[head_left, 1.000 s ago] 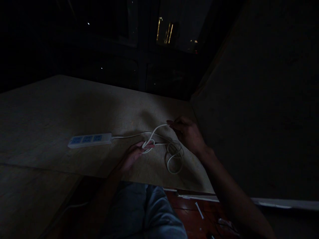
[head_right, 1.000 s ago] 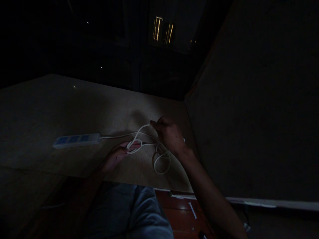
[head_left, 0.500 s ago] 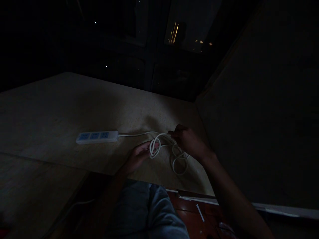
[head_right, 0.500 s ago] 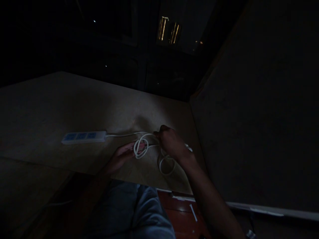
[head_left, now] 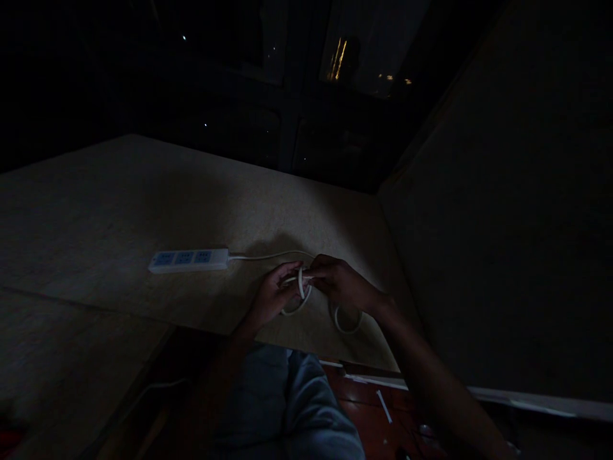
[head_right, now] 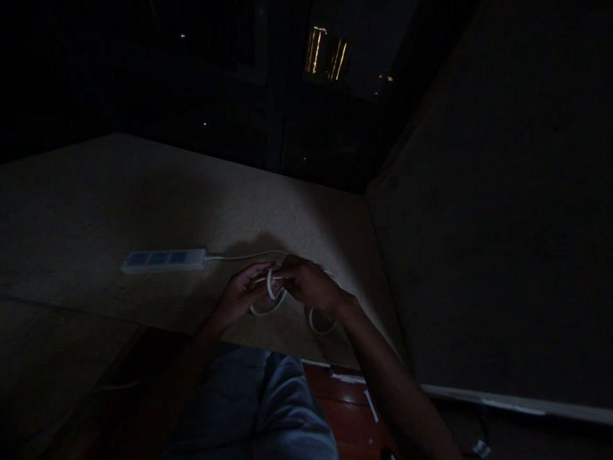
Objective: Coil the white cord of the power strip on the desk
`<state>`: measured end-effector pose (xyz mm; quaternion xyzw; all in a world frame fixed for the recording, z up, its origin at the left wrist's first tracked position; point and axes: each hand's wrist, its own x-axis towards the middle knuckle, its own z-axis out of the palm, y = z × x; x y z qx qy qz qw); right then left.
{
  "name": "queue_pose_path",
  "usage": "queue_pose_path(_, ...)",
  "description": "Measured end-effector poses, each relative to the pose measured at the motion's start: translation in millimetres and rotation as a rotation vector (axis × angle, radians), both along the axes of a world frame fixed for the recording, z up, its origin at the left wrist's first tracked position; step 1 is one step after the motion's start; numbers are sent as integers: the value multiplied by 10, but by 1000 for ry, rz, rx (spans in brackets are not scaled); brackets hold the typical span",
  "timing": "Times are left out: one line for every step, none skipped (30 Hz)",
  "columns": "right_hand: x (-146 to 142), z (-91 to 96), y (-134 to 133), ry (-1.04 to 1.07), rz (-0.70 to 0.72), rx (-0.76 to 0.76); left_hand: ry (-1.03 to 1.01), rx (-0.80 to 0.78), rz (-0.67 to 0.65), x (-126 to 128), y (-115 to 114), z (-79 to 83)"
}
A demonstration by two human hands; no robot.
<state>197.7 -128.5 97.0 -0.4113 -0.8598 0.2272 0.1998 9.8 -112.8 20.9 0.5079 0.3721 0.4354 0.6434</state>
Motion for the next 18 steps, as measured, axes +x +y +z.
queue_pose_path(-11, -27, -8, 45, -11, -6, 42, 0, 11, -18, 1, 13)
queue_pose_path(-22, -53, -22, 85, -21, -7, 90, 18, 22, -36, -2, 28)
queue_pose_path(-36, -80, -42, 119, -35, -2, 143, 55, 38, -52, -9, 45)
queue_pose_path(-55, -109, -66, 146, -60, 11, 195, 109, 58, -62, -19, 65)
queue_pose_path(-78, -141, -95, 170, -103, 32, 240, 170, 79, -65, -32, 87)
queue_pose_path(-106, -175, -126, 190, -161, 59, 276, 224, 96, -63, -47, 110)
queue_pose_path(-136, -210, -158, 207, -227, 90, 301, 264, 108, -55, -62, 133)
queue_pose_path(-166, -243, -191, 222, -294, 124, 311, 285, 117, -47, -78, 154)
queue_pose_path(-193, -273, -223, 235, -357, 160, 311, 292, 123, -40, -92, 171)
queue_pose_path(-215, -298, -254, 247, -413, 195, 305, 286, 131, -38, -104, 183)
queue_pose_path(-229, -319, -282, 260, -465, 225, 299, 275, 144, -44, -115, 189)
queue_pose_path(-235, -334, -307, 277, -514, 247, 291, 261, 164, -58, -123, 189)
queue_pose_path(-231, -348, -327, 301, -564, 261, 281, 244, 192, -81, -129, 182)
queue_pose_path(-218, -361, -343, 335, -613, 264, 263, 218, 225, -110, -133, 169)
queue_pose_path(-198, -376, -355, 379, -660, 251, 226, 177, 266, -143, -134, 149)
queue_pose_path(-172, -396, -363, 435, -708, 224, 161, 122, 310, -177, -133, 124)
queue_pose_path(-143, -423, -367, 502, -758, 187, 64, 59, 355, -211, -130, 93)
queue_pose_path(-114, -457, -370, 580, -809, 139, -57, -7, 393, -240, -126, 59)
